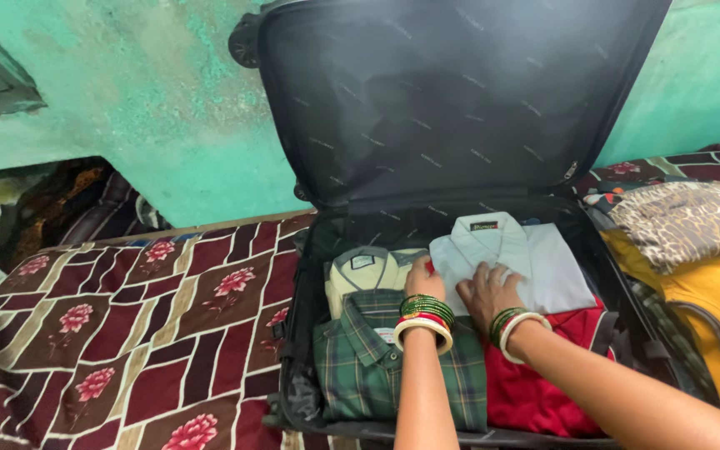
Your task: The person packs various clothes, including floral-patterned shirts, a yellow top, and a leopard-print garment, into a black suitcase positioned on a bed.
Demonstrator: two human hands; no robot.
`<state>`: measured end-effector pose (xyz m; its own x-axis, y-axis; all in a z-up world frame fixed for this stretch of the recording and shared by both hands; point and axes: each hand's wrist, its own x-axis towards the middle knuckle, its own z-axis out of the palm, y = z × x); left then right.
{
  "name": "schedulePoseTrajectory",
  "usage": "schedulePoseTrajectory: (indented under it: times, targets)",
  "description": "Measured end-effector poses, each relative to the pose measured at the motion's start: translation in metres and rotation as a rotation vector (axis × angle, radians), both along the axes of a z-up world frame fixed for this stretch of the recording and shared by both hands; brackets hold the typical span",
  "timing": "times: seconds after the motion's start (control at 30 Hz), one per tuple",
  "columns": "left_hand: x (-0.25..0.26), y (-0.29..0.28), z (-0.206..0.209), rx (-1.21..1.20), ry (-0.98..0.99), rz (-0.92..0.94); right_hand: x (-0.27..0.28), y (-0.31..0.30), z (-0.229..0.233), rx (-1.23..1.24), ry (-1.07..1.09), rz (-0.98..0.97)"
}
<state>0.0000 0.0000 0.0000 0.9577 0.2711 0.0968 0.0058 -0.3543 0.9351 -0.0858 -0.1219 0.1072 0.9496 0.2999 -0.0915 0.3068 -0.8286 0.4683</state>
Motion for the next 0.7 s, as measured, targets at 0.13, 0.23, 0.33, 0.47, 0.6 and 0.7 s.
schedulePoseTrajectory:
  times: [0.13,0.23,0.33,0.47,0.6,0.7]
  targets:
    - [-0.010,0.009,0.008,-0.070,0.097,-0.004,0.005,-0.013,-0.007,0.056,-0.050,0.045]
    - [-0.011,0.015,0.010,-0.269,0.221,-0.029,0.023,-0.029,-0.021,0.202,0.018,0.044]
    - [-0.009,0.020,0.002,-0.590,0.393,-0.088,0.053,-0.054,-0.015,0.351,0.114,0.044]
    - [-0.009,0.019,0.001,-0.986,0.445,-0.169,0.088,-0.076,0.031,0.523,0.086,-0.073]
    - [-0.035,0.013,0.048,-1.313,0.590,-0.259,0.091,-0.071,0.105,0.811,0.024,0.085]
    - [-0.052,0.003,0.098,-1.483,0.562,-0.332,0.081,-0.047,0.155,0.977,0.009,0.237]
